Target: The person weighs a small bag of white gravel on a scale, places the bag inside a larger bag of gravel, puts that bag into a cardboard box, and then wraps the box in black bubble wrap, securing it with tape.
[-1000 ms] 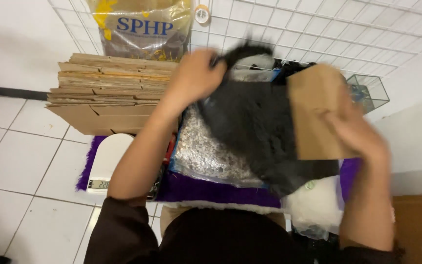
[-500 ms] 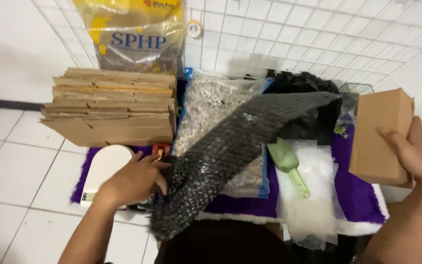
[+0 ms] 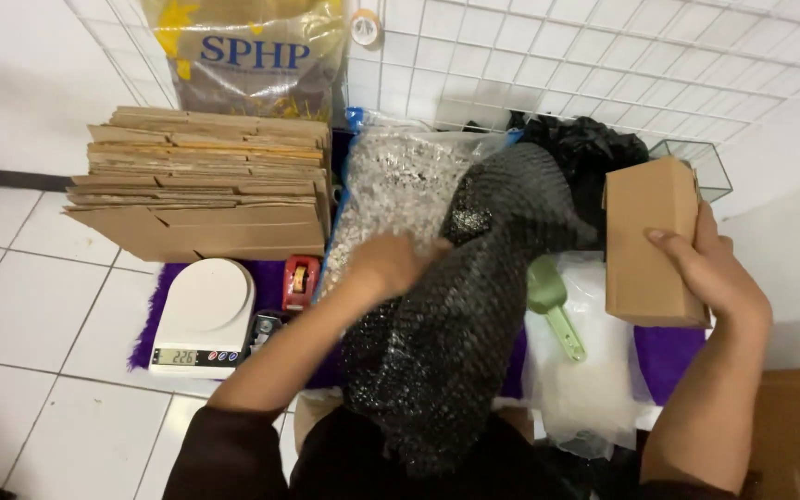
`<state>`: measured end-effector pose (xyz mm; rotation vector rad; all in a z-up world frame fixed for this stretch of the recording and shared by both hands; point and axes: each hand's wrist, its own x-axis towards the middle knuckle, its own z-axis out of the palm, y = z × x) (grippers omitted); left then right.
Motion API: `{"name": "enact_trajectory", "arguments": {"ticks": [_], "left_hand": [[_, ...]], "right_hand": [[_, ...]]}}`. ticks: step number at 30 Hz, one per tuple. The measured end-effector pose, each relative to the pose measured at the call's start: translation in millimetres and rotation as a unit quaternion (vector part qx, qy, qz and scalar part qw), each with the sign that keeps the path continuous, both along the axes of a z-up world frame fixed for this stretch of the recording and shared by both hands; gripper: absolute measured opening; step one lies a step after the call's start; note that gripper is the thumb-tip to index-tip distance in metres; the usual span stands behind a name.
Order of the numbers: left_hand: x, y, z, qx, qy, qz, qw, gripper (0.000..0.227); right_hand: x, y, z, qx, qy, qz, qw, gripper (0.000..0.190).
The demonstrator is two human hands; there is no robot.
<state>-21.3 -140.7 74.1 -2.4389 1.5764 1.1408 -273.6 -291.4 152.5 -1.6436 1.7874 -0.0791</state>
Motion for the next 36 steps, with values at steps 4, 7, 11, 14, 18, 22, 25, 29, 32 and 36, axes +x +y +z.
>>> {"name": "enact_trajectory", "arguments": {"ticks": [4, 7, 11, 14, 18, 22, 25, 29, 32, 36], "left_hand": [[-52, -14, -115, -0.041, -0.065, 0.043, 0.996, 0.078], [-68, -25, -215, -0.264, -0.351, -0.032, 0.898, 0.125], [-42, -37, -141, -0.216, -0.074, -0.173, 0.958, 0.031], [-17, -42, -91, -0.275, -0.084, -0.29, 0.913, 0.025], [-3, -34, -22, -0.614, -0.193, -0.346, 0.683, 0.021], [24, -74, -20, -0.448, 0.03, -0.296, 0.843, 0.027], [56, -128, -63, -0.132, -0.095, -0.18, 0.97, 0.059], [59, -163, -102, -0.081, -0.232, -0.044, 0.968, 0.106], [52, -166, -102, -0.064, -0.171, -0.005, 0.983, 0.084], [60, -174, -111, -0.043, -0.08, -0.012, 0.996, 0.06]], "right_hand": [[-6, -6, -4, -0.007, -0.028, 0.015, 0.999, 0.084], [-13, -14, -10, 0.005, -0.021, 0.007, 1.0, 0.086], [-21, -21, -13, 0.012, 0.008, -0.012, 1.0, 0.087], [-22, -16, -6, -0.005, -0.012, -0.019, 1.0, 0.081], [-41, -28, -12, -0.049, -0.047, 0.006, 0.998, 0.075], [-59, -35, -18, -0.068, -0.05, 0.002, 0.996, 0.065], [-61, -28, -13, -0.109, -0.031, -0.001, 0.994, 0.066], [-45, -5, 6, -0.146, 0.036, -0.023, 0.988, 0.089], [-18, 23, 28, -0.184, 0.036, 0.021, 0.982, 0.092], [17, 38, 26, -0.22, 0.105, 0.168, 0.955, 0.1]]}}
